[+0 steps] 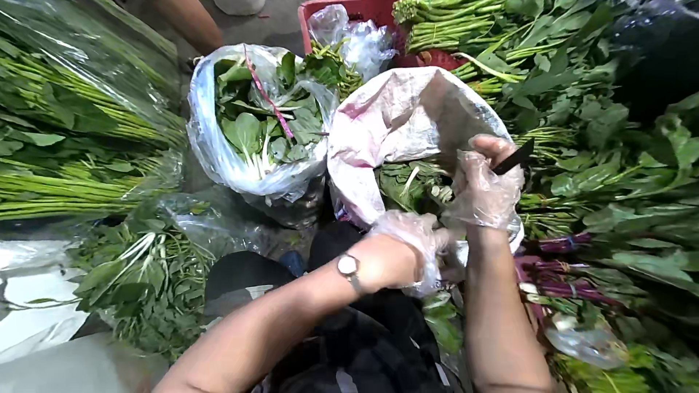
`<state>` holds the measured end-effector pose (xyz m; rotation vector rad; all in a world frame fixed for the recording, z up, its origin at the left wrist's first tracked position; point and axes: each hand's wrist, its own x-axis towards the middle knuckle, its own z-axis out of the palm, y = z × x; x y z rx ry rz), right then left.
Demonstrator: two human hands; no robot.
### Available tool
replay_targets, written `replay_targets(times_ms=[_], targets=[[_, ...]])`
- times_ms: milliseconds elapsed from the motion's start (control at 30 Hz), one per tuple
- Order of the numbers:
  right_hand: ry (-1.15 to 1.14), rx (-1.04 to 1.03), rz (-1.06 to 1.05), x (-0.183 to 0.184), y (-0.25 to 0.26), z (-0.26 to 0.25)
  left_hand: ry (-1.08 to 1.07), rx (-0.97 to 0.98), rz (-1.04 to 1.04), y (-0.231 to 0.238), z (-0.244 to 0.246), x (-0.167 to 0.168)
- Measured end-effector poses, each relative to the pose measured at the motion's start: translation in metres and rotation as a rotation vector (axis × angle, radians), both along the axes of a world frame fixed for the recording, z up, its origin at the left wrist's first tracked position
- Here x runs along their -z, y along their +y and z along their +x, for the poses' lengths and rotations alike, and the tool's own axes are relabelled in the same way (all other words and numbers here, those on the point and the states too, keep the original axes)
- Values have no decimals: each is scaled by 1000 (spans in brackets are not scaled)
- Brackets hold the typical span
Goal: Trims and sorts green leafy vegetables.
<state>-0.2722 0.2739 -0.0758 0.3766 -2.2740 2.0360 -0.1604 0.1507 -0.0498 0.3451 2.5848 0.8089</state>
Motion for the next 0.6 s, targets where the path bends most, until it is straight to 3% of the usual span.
replay_targets(times_ms=[67,100,167,267,367,433,533,600], targets=[[-25,-111,45,-18,4,-3,-18,-42,-78,-6,-6,20],[-79,-171,42,-30,10,-7,-1,-117,-17,-20,-8,27],[-169,-271,-49,-47,29,-13,65,-354,235,-50,-12,23],[-169,-388,-372,-49,52,-19,154,-760,671,-77,-11,20],[-157,-264,-688,-49,51,-21,119,-985,971,-81,-12,21],[-108,-185,-583,-46,59,-26,66,-1079,1176,-79,-15,17],[-88,-159,-83,-34,43,-14,-51,-1080,1477,-79,-17,19],[-125,-269,188,-26,14,-9,-129,-1065,1572,-74,-16,14]])
